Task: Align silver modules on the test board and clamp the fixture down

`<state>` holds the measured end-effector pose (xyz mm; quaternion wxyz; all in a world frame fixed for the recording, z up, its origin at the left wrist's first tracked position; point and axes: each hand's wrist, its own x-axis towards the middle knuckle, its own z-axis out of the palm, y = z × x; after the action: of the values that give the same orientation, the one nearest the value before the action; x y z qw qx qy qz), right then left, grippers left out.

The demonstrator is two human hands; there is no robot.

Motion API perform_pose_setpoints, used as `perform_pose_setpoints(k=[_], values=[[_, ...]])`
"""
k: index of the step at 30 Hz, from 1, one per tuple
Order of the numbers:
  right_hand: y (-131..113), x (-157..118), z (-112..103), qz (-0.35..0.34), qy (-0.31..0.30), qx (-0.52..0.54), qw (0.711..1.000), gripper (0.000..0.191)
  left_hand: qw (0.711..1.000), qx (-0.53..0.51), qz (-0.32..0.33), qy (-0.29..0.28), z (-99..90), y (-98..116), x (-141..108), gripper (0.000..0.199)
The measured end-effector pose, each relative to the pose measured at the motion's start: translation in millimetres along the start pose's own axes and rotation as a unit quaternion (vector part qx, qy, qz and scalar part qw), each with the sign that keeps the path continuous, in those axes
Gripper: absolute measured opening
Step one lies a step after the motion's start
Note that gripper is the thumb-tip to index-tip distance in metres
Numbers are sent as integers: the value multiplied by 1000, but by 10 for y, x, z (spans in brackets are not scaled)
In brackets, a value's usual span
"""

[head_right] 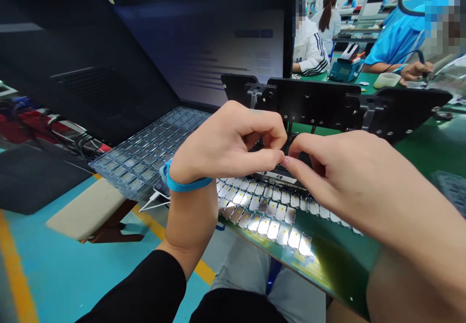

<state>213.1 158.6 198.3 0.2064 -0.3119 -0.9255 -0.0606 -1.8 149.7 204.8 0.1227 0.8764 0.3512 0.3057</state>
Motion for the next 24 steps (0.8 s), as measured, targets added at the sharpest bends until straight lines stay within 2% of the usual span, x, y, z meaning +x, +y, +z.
perform_pose_setpoints(k=[12, 24], values=[[4, -7, 3, -1, -3, -4, 1000, 42, 1000, -30, -4, 5, -6, 37, -3, 18], [-5, 12, 0, 8, -5, 9, 1000, 39, 1000, -20, -4, -3, -4, 2, 1, 14]])
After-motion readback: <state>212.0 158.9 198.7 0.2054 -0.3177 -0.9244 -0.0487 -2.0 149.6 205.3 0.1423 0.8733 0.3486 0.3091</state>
